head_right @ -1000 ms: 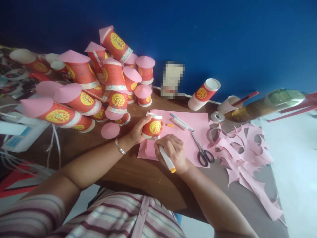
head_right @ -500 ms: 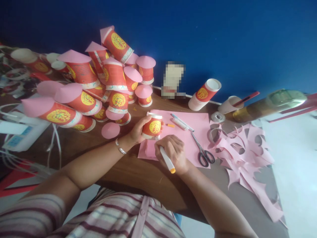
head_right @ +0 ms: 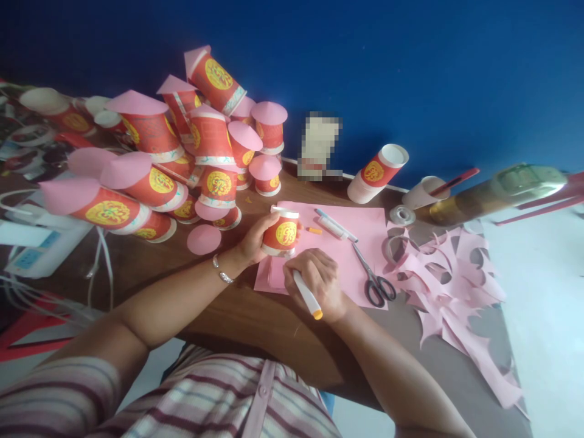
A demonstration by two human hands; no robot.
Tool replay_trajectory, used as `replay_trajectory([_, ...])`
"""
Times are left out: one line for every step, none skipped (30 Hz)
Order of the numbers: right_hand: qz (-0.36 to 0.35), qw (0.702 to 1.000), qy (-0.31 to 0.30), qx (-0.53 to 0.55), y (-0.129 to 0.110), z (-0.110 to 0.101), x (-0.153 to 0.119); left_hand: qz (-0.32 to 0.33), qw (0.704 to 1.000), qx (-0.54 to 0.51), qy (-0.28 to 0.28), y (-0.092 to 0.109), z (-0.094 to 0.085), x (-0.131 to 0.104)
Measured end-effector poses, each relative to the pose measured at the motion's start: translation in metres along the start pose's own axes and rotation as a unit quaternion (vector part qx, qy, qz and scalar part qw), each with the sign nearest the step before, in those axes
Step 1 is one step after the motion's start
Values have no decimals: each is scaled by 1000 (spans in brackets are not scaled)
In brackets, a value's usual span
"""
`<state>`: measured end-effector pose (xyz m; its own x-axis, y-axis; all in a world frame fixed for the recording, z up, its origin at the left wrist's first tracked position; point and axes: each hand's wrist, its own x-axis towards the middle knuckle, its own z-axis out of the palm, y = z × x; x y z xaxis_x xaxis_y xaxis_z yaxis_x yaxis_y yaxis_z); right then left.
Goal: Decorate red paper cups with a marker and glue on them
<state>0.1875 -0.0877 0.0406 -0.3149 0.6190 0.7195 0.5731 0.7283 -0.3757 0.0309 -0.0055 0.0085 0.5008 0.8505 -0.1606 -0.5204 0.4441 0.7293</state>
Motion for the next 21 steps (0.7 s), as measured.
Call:
replay_trajectory([1, 1000, 0, 2, 0, 0, 0, 0, 1000, 0, 1, 0, 0, 0])
replay_trajectory([2, 1000, 0, 3, 0, 0, -1, 0, 1000, 1, 3, 0, 0, 0])
replay_trajectory([4, 1000, 0, 4, 0, 0, -1, 1, 1000, 4, 4, 0, 0, 0])
replay_trajectory([4, 1000, -1, 5, 0, 0, -1, 1, 1000, 7, 7, 0, 0, 0])
replay_trajectory([4, 1000, -3, 5, 0, 1, -1, 1, 1000, 10, 10, -1, 0, -1])
replay_trajectory([3, 1000, -4, 6, 0, 1, -1, 1, 1000, 13, 14, -1, 0, -1])
replay_trajectory([1, 1000, -4, 7, 0, 1, -1, -1, 1000, 15, 16, -1, 0, -1])
replay_trajectory([0, 1000, -4, 8, 0, 1, -1, -2, 1000, 15, 17, -1, 0, -1])
replay_trajectory([-1, 1000, -2, 9, 0, 1, -1, -3, 1000, 15, 16, -1, 0, -1])
replay_trajectory([0, 1000, -2, 10, 1, 1, -2, -3, 1000, 15, 15, -1, 0, -1])
replay_trajectory([2, 1000, -2, 11, 1, 1, -2, -3, 1000, 15, 14, -1, 0, -1])
replay_trajectory([4, 1000, -2, 12, 1, 1, -3, -3, 1000, 14, 12, -1, 0, -1])
replay_trajectory([5, 1000, -1, 15, 1, 1, -3, -3, 1000, 12, 10, -1, 0, -1])
replay_trajectory([5, 1000, 1, 19, 1, 0, -3, -5, 1000, 10, 7, -1, 1, -1])
replay_trajectory([4, 1000, 4, 26, 1, 0, -4, -6, 1000, 6, 4, 0, 1, -1])
replay_trajectory([2, 999, 6, 33, 0, -1, -4, -7, 1000, 0, 3, 0, 1, 0])
replay_trajectory([1, 999, 10, 42, 0, -1, -4, -10, 1000, -7, 2, 0, 1, 0])
replay_trajectory([0, 999, 12, 49, 0, -1, -3, -11, 1000, -16, 2, 0, 1, 0])
replay_trajectory([-1, 998, 13, 56, 0, -1, -3, -11, 1000, -27, 6, 0, 1, 1])
replay_trajectory([-2, 998, 14, 61, 0, -1, -3, -8, 999, -42, 12, 0, 2, 1])
replay_trajectory([-2, 998, 15, 64, 0, -1, -2, -5, 998, -58, 21, 0, 2, 1])
